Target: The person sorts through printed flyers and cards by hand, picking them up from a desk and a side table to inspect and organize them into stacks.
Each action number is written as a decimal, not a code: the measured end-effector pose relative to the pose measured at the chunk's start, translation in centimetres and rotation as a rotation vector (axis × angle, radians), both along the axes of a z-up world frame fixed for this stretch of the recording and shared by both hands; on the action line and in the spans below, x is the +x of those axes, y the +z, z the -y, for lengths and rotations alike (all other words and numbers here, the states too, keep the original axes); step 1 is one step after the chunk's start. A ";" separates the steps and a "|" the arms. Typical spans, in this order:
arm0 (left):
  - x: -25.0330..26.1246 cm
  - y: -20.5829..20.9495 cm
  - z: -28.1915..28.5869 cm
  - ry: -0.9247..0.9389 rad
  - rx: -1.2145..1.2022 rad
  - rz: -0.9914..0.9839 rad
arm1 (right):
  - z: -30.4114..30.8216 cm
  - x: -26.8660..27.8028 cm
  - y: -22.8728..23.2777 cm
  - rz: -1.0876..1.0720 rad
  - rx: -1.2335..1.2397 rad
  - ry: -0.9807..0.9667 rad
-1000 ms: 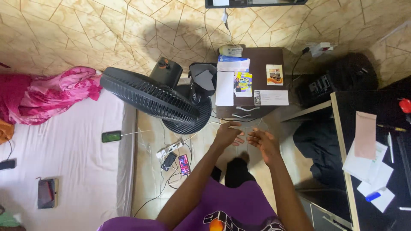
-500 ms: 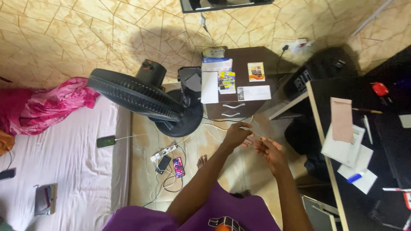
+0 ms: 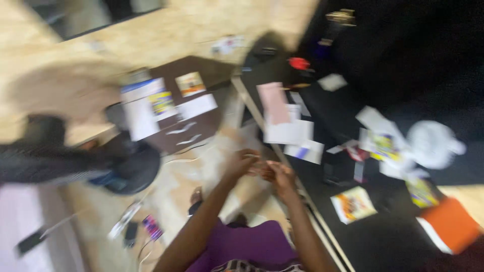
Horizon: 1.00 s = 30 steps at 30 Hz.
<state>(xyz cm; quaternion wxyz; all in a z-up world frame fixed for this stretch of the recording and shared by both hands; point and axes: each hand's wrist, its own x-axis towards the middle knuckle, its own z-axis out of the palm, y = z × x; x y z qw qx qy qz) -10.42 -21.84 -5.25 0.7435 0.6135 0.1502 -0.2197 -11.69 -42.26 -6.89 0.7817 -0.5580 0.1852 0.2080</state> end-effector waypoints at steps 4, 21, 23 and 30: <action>0.7 3.9 6.0 -0.226 -0.073 0.001 | 5.6 -1.8 4.4 -0.053 -0.066 -0.192; 8.8 0.7 18.7 -0.641 0.120 -0.038 | 14.6 -1.6 2.1 -0.212 -0.025 -0.732; 10.0 0.5 18.8 -0.669 0.048 -0.037 | 15.0 -0.2 2.3 -0.213 -0.030 -0.777; 13.8 6.1 20.6 -0.786 0.139 -0.110 | 17.5 3.6 3.3 -0.216 -0.062 -0.932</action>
